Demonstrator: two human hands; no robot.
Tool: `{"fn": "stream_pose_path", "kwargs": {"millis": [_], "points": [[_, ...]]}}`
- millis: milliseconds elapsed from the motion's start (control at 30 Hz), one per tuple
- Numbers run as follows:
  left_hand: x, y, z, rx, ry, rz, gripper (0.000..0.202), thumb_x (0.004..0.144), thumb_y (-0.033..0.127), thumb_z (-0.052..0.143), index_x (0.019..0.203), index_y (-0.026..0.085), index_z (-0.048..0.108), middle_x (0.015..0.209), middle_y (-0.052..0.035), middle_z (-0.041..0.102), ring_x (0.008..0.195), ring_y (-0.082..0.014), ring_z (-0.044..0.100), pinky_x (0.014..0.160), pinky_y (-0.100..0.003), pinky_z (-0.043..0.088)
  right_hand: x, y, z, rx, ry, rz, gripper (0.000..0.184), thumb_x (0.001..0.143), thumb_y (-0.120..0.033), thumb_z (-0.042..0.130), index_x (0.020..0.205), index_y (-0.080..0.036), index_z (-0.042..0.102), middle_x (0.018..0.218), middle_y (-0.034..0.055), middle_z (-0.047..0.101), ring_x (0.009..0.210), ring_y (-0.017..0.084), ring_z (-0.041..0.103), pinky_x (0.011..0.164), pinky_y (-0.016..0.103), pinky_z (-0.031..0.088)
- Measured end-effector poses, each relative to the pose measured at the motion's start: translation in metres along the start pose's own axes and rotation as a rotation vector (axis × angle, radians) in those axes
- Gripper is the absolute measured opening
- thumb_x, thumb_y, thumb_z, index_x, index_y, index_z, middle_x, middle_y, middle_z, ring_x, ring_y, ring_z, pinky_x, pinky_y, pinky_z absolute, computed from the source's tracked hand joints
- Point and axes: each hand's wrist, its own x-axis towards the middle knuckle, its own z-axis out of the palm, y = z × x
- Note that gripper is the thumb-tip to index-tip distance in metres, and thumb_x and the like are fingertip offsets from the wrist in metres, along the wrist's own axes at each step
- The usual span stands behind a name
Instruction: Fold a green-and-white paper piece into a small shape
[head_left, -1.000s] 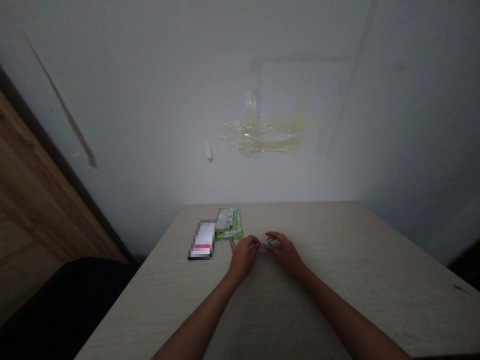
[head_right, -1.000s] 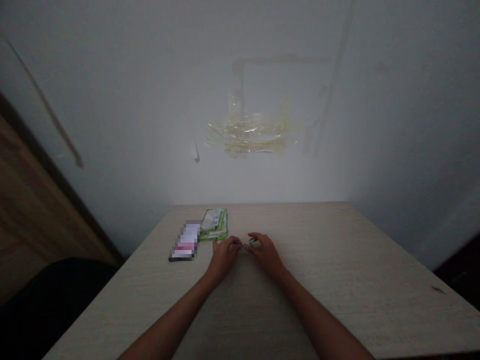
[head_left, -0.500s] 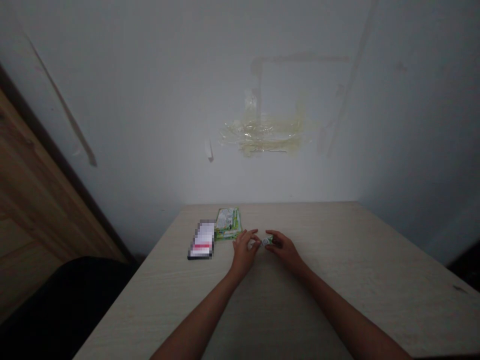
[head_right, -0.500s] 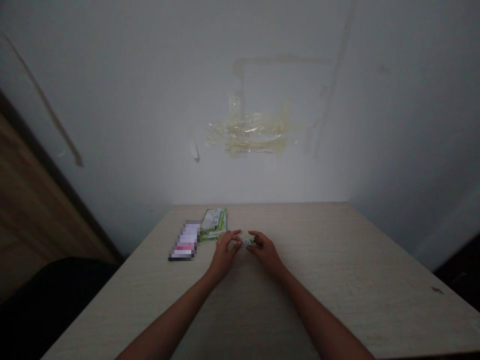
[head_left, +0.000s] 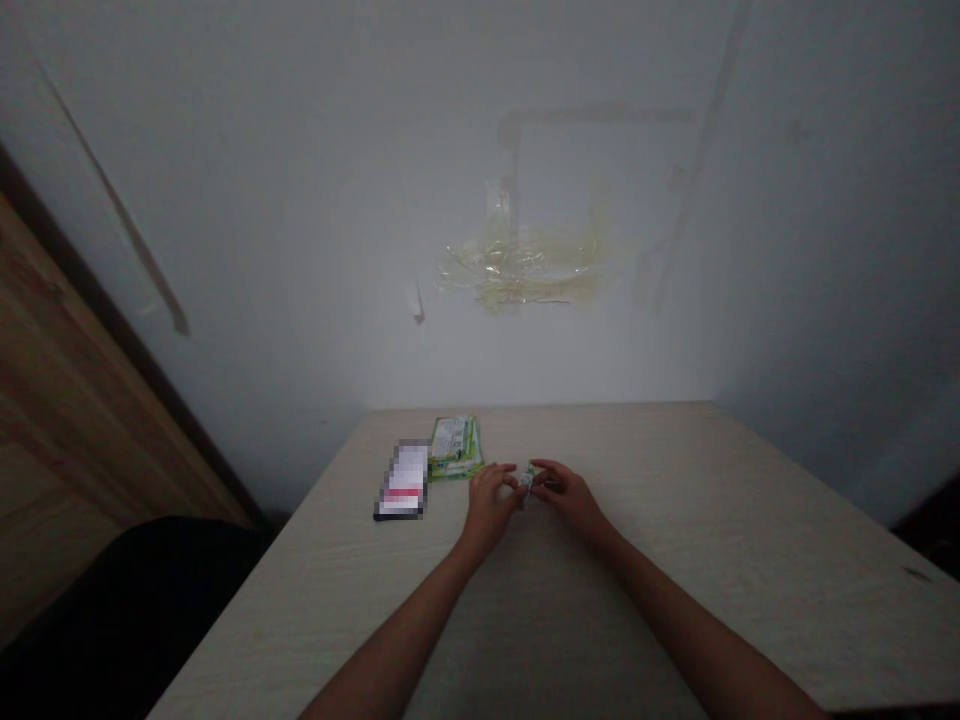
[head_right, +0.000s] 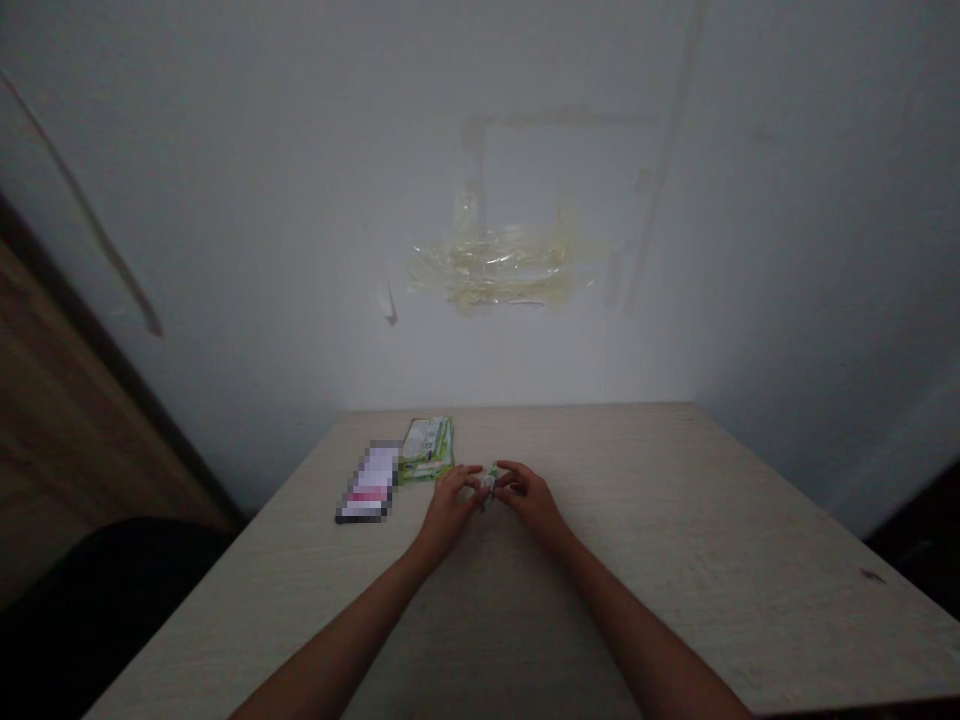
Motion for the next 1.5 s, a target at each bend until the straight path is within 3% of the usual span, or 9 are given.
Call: {"fn": "stream_pose_path", "kwargs": {"millis": [267,500,733,1200,1500], "points": [[-0.003,-0.005,0.004,-0.007,0.029,0.016,0.007,0.079,0.030,0.068,0.077,0.023,0.068,0.119,-0.0031,0.067,0.121,-0.0234,0.050,0.108,-0.047,0.032,0.002,0.002,-0.001,-0.147,-0.015,0.062,0.033,0.072,-0.046,0.070,0.085,-0.016,0.066,0.080,0.0042,0.069,0.075,0.019,0.063,0.073,0.033,0.048],[-0.004,-0.004,0.004,0.006,0.019,0.017,0.010,0.079,0.032,0.069,0.074,0.024,0.070,0.121,-0.0036,0.066,0.121,-0.0245,0.050,0.107,-0.049,0.032,0.000,-0.003,-0.003,-0.228,-0.075,0.030,0.033,0.079,-0.048,0.062,0.088,-0.018,0.070,0.084,0.0057,0.071,0.078,0.021,0.062,0.075,0.033,0.047],[-0.005,-0.003,0.005,0.025,0.039,0.010,0.006,0.079,0.029,0.068,0.077,0.024,0.070,0.119,-0.0029,0.066,0.118,-0.0241,0.051,0.105,-0.049,0.034,0.003,0.007,-0.004,-0.310,-0.071,-0.018,0.027,0.082,-0.044,0.058,0.087,-0.019,0.067,0.086,0.0051,0.067,0.083,0.021,0.060,0.079,0.034,0.045],[-0.004,0.000,0.004,-0.012,0.023,-0.087,0.005,0.077,0.026,0.068,0.074,0.024,0.071,0.116,-0.0033,0.064,0.115,-0.0247,0.051,0.104,-0.049,0.033,0.004,0.001,-0.004,-0.296,-0.143,-0.059,0.027,0.084,-0.043,0.056,0.088,-0.018,0.066,0.089,0.0056,0.065,0.086,0.021,0.059,0.082,0.034,0.045],[-0.004,-0.001,0.002,0.001,0.000,-0.069,0.007,0.079,0.026,0.066,0.075,0.024,0.071,0.117,-0.0031,0.064,0.115,-0.0249,0.051,0.103,-0.049,0.033,0.003,0.001,-0.004,-0.247,-0.155,-0.060,0.030,0.083,-0.048,0.057,0.087,-0.019,0.066,0.085,0.0049,0.065,0.084,0.021,0.058,0.081,0.035,0.045]]}}
